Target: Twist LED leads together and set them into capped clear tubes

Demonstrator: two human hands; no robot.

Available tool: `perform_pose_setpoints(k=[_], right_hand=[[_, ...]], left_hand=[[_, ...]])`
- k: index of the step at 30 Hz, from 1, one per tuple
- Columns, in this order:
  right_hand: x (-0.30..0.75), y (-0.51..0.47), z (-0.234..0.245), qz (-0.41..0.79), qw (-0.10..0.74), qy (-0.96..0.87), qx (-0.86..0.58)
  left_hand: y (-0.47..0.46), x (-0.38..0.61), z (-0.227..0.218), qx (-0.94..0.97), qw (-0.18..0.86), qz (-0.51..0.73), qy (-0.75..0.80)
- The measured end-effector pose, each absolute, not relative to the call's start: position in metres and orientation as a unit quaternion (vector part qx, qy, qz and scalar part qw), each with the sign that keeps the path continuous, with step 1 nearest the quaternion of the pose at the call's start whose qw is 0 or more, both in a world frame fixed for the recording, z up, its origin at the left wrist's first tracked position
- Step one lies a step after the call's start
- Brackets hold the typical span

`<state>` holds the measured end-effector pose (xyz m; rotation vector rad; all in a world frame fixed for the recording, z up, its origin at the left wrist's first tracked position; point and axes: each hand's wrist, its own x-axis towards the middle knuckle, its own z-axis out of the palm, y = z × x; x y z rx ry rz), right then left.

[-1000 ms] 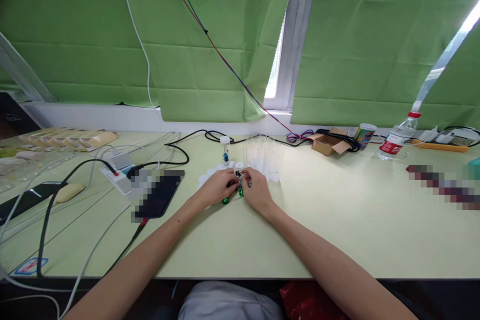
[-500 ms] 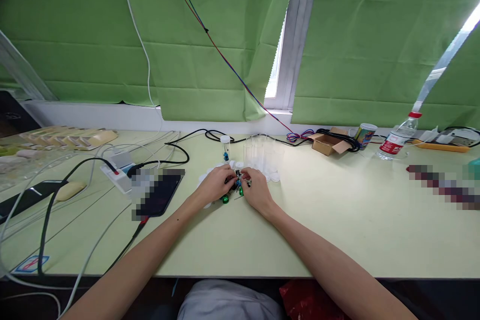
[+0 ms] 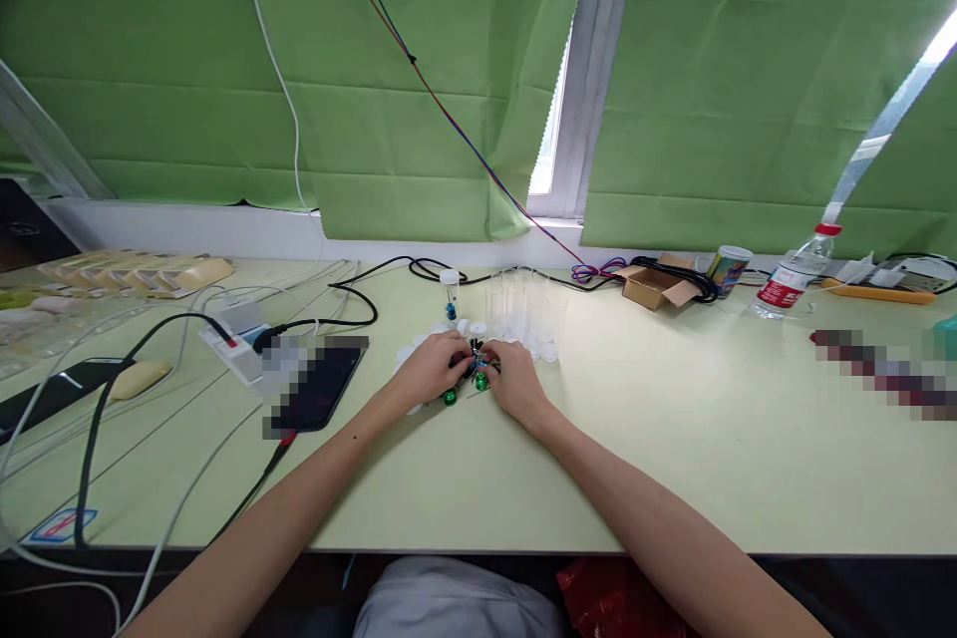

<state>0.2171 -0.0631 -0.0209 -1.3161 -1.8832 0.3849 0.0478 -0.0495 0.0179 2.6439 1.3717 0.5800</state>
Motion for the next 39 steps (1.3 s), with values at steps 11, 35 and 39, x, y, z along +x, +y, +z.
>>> perform_pose_setpoints(k=[11, 35, 39], right_hand=[[0.2174, -0.0614, -0.0257, 0.143, 0.414, -0.746, -0.501], [0.2157, -0.0633, -0.0196, 0.152, 0.472, -0.722, -0.483], [0.2163, -0.0615, -0.0224, 0.149, 0.478, -0.720, -0.481]], left_hand=[[-0.0492, 0.0471, 0.0162, 0.869, 0.058, 0.195, 0.452], [-0.0537, 0.0487, 0.0190, 0.865, 0.064, 0.233, 0.441], [-0.0534, 0.0488, 0.0194, 0.872, 0.059, 0.222, 0.431]])
